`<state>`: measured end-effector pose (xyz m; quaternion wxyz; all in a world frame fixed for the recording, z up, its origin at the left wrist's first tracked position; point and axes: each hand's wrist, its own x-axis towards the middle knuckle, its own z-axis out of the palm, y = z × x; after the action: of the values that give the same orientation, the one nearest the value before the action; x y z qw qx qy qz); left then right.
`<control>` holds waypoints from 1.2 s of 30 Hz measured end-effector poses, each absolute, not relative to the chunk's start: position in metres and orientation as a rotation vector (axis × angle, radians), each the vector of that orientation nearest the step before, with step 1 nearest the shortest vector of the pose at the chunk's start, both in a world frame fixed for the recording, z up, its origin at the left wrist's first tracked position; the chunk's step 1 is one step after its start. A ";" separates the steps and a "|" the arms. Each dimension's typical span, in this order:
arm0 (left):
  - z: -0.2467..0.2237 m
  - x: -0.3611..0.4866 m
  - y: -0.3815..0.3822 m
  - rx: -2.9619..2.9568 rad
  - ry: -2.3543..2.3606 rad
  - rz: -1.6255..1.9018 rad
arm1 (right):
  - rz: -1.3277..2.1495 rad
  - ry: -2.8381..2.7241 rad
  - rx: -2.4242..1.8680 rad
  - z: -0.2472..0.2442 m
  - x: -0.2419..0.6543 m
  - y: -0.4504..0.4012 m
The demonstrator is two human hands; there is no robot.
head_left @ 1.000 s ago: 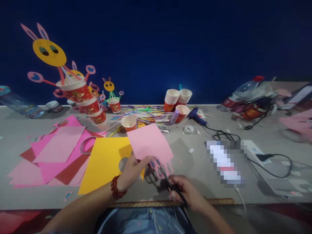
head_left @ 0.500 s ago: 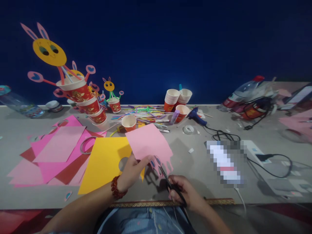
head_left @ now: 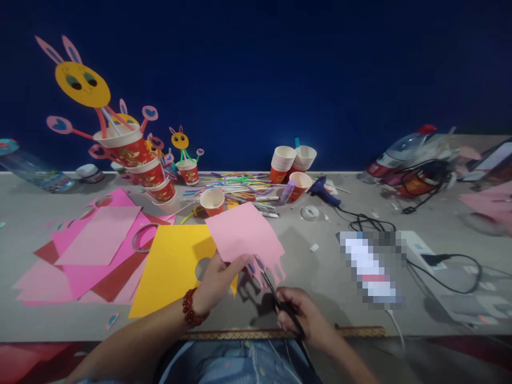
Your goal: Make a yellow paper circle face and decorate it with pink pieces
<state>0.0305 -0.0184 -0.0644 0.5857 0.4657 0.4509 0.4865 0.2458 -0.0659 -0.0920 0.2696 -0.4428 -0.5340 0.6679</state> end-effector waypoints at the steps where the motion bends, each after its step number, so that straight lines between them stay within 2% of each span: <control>1: -0.064 0.031 -0.018 1.081 1.055 1.140 | 1.794 -1.446 -1.200 -0.091 0.246 -0.066; 36: -0.060 0.036 -0.023 1.144 1.096 1.145 | 1.832 -1.343 -1.130 -0.071 0.230 -0.064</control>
<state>0.0359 -0.0231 -0.0597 0.5592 0.4851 0.4649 0.4856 0.2304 -0.0641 -0.0709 0.2976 -0.4251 -0.5055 0.6894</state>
